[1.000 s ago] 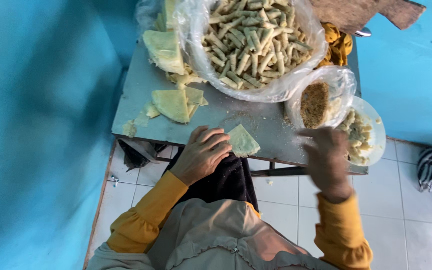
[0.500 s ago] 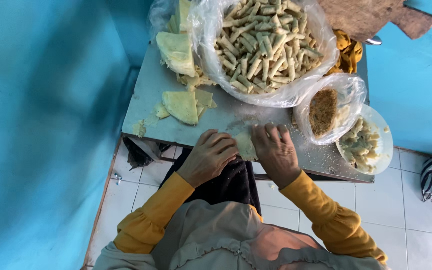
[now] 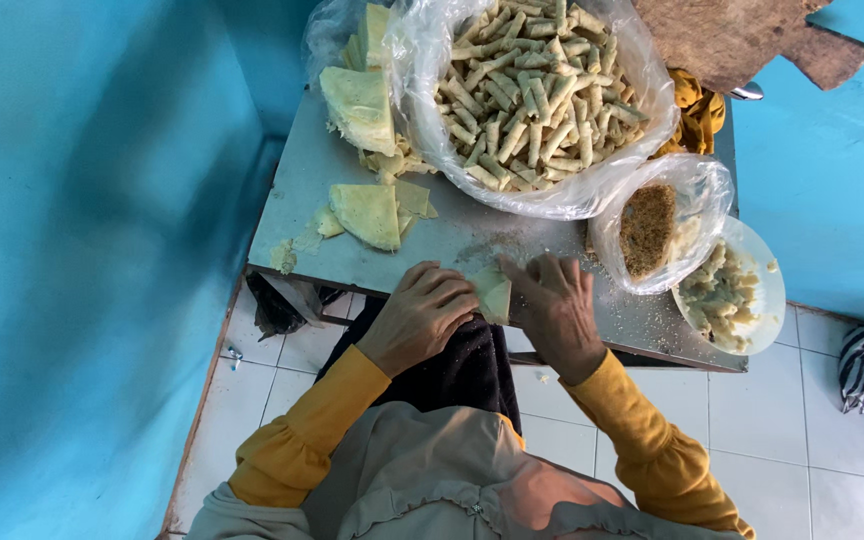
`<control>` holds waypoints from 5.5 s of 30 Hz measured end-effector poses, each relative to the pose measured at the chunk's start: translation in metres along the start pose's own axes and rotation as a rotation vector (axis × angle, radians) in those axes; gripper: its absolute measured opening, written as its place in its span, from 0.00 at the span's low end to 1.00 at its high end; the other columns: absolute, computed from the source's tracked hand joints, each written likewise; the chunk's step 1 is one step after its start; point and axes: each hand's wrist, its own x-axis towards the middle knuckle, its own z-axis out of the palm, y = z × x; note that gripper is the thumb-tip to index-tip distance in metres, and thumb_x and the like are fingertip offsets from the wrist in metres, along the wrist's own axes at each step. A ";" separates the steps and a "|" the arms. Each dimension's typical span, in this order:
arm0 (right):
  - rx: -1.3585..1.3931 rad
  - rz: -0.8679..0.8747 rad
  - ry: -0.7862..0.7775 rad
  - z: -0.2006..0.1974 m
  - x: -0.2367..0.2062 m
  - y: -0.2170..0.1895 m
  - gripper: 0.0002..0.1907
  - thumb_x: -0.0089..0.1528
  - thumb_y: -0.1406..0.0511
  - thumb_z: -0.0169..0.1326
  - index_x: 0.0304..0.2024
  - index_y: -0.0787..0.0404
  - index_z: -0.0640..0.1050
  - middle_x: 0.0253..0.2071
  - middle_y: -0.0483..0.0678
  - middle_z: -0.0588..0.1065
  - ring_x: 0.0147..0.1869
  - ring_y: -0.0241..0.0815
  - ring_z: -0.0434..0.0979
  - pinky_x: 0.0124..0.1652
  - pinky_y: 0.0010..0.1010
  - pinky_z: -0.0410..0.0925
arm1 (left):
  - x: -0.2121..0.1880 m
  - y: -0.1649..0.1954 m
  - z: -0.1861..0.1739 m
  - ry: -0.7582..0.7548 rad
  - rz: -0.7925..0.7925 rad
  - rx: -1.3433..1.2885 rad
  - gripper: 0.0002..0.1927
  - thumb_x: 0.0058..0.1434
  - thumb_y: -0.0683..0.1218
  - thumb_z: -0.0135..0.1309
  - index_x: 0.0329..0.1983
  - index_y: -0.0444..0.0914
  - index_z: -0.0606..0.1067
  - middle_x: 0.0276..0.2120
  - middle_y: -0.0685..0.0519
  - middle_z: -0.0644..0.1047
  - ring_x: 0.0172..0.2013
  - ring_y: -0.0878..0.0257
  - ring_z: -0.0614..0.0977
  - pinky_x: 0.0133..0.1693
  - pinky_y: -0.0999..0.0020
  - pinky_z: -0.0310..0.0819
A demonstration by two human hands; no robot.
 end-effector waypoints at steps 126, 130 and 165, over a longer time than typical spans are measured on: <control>0.333 -0.166 0.138 -0.001 -0.016 -0.008 0.27 0.64 0.75 0.53 0.63 0.71 0.58 0.45 0.61 0.78 0.42 0.58 0.81 0.38 0.42 0.75 | 0.010 0.012 0.028 -0.012 0.113 0.210 0.16 0.59 0.42 0.57 0.50 0.33 0.75 0.44 0.48 0.74 0.49 0.54 0.77 0.53 0.60 0.73; 0.251 -0.058 0.045 0.002 -0.014 0.001 0.24 0.65 0.76 0.56 0.60 0.63 0.62 0.42 0.60 0.78 0.39 0.57 0.82 0.35 0.41 0.75 | 0.023 0.004 0.040 -0.045 0.034 0.199 0.11 0.58 0.41 0.58 0.44 0.34 0.76 0.43 0.47 0.75 0.49 0.52 0.77 0.53 0.56 0.71; 0.131 -0.094 0.146 0.006 -0.012 -0.006 0.24 0.62 0.76 0.54 0.61 0.69 0.67 0.45 0.59 0.78 0.44 0.56 0.81 0.41 0.42 0.75 | 0.019 0.028 0.029 -0.187 0.051 0.559 0.14 0.60 0.47 0.55 0.45 0.34 0.79 0.45 0.47 0.76 0.51 0.54 0.75 0.59 0.56 0.68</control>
